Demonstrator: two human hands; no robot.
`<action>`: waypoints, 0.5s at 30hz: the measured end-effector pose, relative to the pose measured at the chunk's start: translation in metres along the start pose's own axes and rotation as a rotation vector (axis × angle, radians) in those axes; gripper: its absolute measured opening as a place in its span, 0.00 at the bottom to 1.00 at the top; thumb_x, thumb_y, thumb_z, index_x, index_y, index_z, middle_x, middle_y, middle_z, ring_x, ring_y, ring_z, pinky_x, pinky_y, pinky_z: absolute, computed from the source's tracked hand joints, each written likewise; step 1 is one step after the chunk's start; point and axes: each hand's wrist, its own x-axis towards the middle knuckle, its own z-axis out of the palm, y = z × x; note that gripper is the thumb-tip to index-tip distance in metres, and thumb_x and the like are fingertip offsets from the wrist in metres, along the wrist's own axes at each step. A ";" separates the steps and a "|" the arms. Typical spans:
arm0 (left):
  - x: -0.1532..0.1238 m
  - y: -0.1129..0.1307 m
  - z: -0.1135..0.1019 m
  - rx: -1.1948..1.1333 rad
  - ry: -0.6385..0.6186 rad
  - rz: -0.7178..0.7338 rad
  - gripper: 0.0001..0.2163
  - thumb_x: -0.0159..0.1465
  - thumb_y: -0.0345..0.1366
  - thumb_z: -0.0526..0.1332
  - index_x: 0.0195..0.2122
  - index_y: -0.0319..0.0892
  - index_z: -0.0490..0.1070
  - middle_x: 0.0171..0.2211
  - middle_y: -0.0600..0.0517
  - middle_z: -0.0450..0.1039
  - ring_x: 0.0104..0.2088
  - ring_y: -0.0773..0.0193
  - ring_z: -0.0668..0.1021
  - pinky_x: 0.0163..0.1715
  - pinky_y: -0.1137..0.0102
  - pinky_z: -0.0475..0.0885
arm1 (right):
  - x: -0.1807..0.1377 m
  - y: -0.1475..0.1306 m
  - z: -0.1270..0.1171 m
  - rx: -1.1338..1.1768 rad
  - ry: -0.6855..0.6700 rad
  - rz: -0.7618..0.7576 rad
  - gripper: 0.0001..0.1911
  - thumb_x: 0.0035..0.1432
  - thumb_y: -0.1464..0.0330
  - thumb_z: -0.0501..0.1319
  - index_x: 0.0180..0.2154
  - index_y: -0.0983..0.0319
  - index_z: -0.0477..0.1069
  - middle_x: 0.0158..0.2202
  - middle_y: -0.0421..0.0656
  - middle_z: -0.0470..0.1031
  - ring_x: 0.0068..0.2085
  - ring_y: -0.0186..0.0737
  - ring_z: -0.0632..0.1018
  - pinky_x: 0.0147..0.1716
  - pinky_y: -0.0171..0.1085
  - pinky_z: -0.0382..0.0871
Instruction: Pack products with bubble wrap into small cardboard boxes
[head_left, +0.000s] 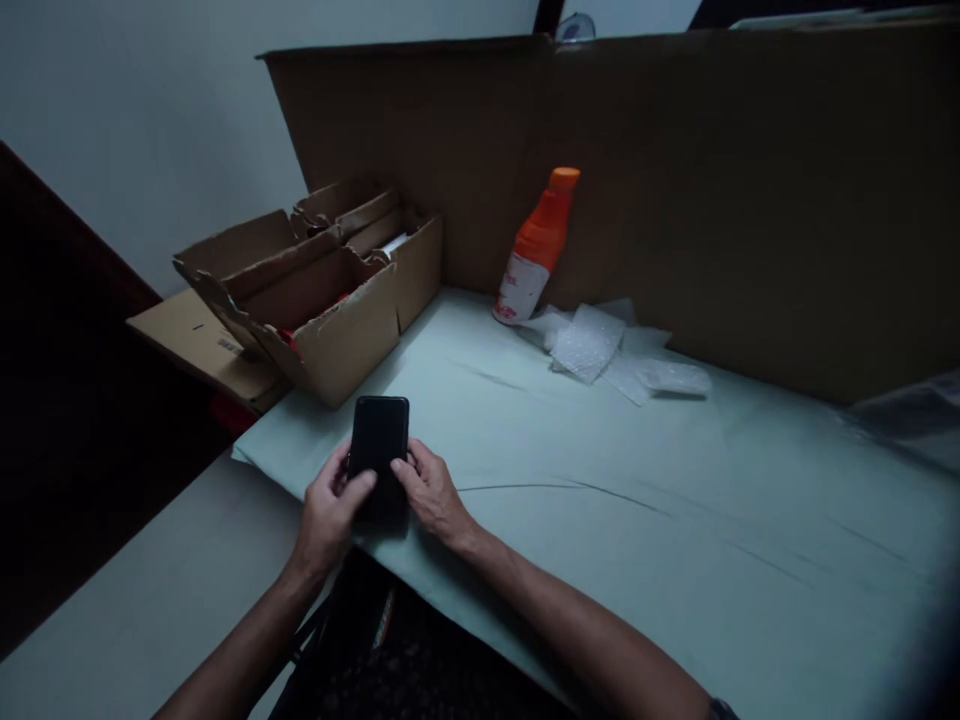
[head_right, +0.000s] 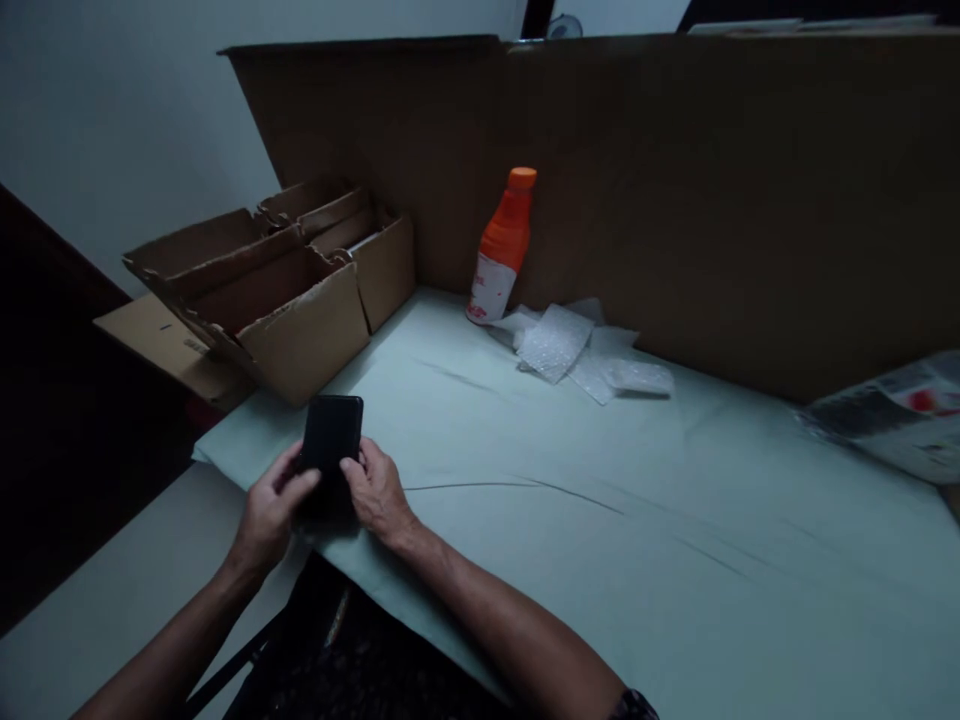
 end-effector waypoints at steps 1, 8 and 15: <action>0.000 -0.002 0.004 -0.078 -0.012 -0.038 0.23 0.50 0.48 0.72 0.44 0.42 0.77 0.45 0.46 0.80 0.52 0.47 0.79 0.54 0.57 0.74 | -0.003 -0.003 -0.005 0.015 -0.016 -0.009 0.11 0.60 0.64 0.57 0.41 0.62 0.71 0.29 0.37 0.67 0.31 0.35 0.67 0.31 0.34 0.63; -0.010 -0.014 0.039 -0.483 -0.054 -0.279 0.14 0.62 0.44 0.65 0.41 0.39 0.77 0.37 0.45 0.82 0.41 0.55 0.83 0.46 0.61 0.79 | -0.022 -0.007 -0.020 0.142 0.237 0.012 0.21 0.56 0.63 0.63 0.51 0.62 0.70 0.24 0.33 0.64 0.25 0.31 0.64 0.26 0.31 0.60; -0.027 -0.007 0.053 -0.655 -0.009 -0.333 0.06 0.62 0.37 0.66 0.39 0.41 0.77 0.34 0.52 0.82 0.33 0.65 0.82 0.41 0.70 0.79 | -0.038 0.001 -0.025 0.078 0.373 -0.038 0.18 0.61 0.60 0.63 0.49 0.62 0.77 0.34 0.41 0.79 0.33 0.36 0.77 0.35 0.34 0.72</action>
